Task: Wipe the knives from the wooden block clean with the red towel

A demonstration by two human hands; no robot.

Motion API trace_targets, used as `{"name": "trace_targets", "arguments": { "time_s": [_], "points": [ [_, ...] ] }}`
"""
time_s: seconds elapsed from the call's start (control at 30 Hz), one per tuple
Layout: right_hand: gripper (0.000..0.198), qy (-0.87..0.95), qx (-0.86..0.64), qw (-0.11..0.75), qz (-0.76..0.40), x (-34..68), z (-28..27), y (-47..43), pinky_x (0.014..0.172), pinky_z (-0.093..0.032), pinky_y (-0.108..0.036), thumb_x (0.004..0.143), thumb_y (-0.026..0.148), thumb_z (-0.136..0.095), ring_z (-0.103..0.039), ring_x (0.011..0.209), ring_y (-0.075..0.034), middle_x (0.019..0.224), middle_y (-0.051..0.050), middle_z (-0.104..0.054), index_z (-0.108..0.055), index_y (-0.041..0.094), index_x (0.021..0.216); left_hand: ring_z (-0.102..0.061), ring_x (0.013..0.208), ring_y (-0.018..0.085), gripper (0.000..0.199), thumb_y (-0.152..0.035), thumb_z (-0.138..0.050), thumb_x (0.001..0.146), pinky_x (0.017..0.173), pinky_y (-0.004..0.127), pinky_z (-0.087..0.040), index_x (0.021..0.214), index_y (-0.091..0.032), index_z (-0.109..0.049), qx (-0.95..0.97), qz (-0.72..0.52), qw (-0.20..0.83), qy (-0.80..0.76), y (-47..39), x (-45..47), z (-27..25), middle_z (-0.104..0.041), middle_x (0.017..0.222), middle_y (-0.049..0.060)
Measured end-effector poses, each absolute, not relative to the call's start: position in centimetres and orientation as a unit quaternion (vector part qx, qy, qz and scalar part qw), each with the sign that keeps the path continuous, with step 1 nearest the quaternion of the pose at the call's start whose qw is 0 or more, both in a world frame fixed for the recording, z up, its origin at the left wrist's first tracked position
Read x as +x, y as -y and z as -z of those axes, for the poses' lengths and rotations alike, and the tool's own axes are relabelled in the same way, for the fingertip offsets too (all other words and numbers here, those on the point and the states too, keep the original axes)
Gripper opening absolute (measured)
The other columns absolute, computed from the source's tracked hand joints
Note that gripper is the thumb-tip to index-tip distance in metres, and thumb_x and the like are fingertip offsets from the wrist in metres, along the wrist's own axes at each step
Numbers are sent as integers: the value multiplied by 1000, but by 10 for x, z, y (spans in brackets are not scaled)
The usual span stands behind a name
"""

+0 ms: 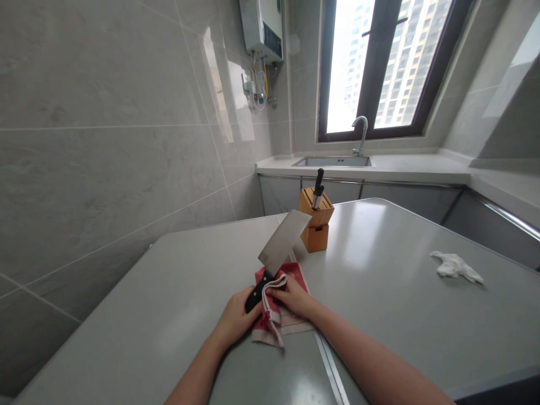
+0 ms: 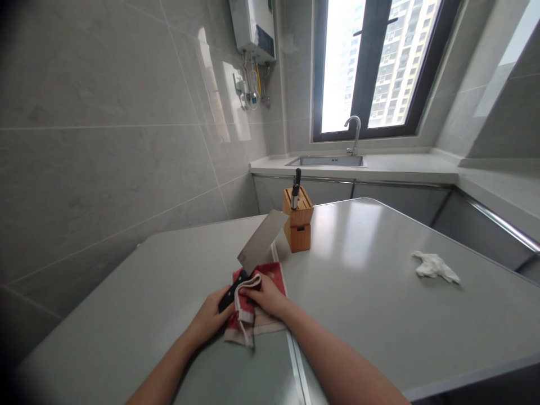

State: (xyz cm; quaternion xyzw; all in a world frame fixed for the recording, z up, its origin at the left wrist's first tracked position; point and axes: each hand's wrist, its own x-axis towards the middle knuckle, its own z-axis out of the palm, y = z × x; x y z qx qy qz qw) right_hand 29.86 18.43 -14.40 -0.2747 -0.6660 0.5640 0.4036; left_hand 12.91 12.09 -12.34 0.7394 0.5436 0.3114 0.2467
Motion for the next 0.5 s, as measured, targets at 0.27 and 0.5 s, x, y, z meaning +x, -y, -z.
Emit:
{"name": "trace_targets", "arguments": {
  "time_s": [0.27,0.5],
  "points": [
    [28,646,-295,414,-570,298,141,-183,66,-43,-28,68,41,-67,-55,71,-15,73,0,-59,-54,17,73,-52,66,16,25,-41,-46,83,61,24,-37,86,-17,-50,741,-300,232,-555,-121,128,125,-58,74,1],
    [22,673,-259,433,-541,298,141,-185,73,-44,-29,75,37,-62,-57,78,-16,81,-2,-63,-60,16,81,-52,66,16,25,-41,-46,83,60,24,-37,86,-17,-52,738,-303,239,-554,-121,127,125,-60,74,2]
  ]
}}
